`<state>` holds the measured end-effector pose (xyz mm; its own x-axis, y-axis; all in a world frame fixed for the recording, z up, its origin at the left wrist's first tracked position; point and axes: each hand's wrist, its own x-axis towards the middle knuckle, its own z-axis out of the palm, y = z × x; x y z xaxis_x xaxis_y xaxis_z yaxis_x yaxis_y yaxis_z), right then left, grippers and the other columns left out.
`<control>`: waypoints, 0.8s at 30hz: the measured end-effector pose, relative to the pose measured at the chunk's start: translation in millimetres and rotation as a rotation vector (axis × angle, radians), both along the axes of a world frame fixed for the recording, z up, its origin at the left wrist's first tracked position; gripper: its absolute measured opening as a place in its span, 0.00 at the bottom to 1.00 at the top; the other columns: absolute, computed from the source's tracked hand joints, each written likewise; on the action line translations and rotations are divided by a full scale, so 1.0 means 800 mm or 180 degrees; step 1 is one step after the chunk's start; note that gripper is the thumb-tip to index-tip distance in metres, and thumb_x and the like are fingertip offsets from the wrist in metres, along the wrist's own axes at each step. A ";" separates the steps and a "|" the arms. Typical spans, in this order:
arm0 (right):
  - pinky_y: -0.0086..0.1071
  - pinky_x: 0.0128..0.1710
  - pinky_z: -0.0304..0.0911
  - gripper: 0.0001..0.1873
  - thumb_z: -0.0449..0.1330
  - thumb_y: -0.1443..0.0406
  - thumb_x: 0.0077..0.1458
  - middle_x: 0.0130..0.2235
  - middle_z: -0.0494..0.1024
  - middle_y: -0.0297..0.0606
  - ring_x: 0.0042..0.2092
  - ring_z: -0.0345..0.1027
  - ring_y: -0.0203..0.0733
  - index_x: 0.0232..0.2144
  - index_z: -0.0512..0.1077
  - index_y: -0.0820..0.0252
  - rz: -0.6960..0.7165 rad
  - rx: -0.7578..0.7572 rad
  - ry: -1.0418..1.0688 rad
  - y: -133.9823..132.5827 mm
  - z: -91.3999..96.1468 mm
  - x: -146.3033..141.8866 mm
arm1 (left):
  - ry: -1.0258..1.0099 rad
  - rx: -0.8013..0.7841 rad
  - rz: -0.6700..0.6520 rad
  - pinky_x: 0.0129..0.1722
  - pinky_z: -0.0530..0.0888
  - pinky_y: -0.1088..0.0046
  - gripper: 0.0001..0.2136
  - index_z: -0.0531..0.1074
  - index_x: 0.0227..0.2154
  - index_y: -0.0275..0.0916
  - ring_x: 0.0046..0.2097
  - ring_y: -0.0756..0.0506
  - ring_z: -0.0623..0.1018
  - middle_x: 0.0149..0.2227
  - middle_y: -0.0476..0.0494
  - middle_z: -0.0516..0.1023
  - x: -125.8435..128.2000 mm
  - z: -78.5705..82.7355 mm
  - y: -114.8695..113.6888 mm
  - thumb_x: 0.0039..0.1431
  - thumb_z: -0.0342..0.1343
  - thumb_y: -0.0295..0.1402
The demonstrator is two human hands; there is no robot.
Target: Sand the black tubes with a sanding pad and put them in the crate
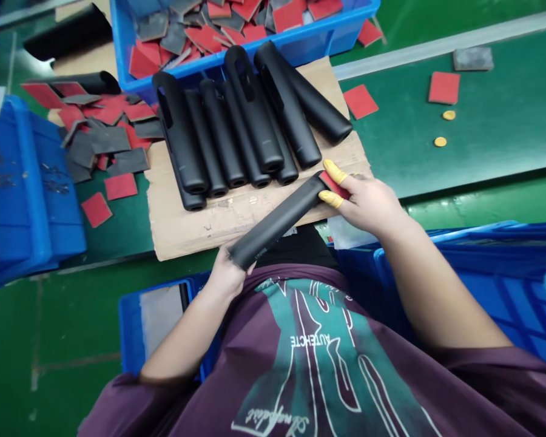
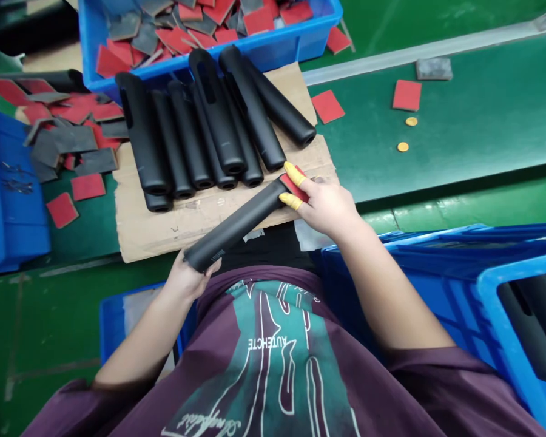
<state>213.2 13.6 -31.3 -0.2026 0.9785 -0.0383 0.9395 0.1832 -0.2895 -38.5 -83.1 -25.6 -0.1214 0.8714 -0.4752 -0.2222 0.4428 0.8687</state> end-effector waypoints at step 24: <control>0.40 0.45 0.76 0.18 0.61 0.59 0.59 0.43 0.84 0.35 0.42 0.80 0.48 0.52 0.77 0.50 0.0219 0.0300 0.1696 -0.022 -0.008 -0.047 | 0.3023 0.2123 -0.1384 0.43 0.79 0.70 0.24 0.79 0.47 0.39 0.43 0.41 0.84 0.44 0.45 0.84 -0.054 -0.002 -0.016 0.47 0.51 0.24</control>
<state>175.7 -3.7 -38.0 -0.2338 0.9565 0.1744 0.6522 0.2873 -0.7015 -81.7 -95.5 -27.0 0.1844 0.9634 0.1946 0.6731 -0.2680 0.6892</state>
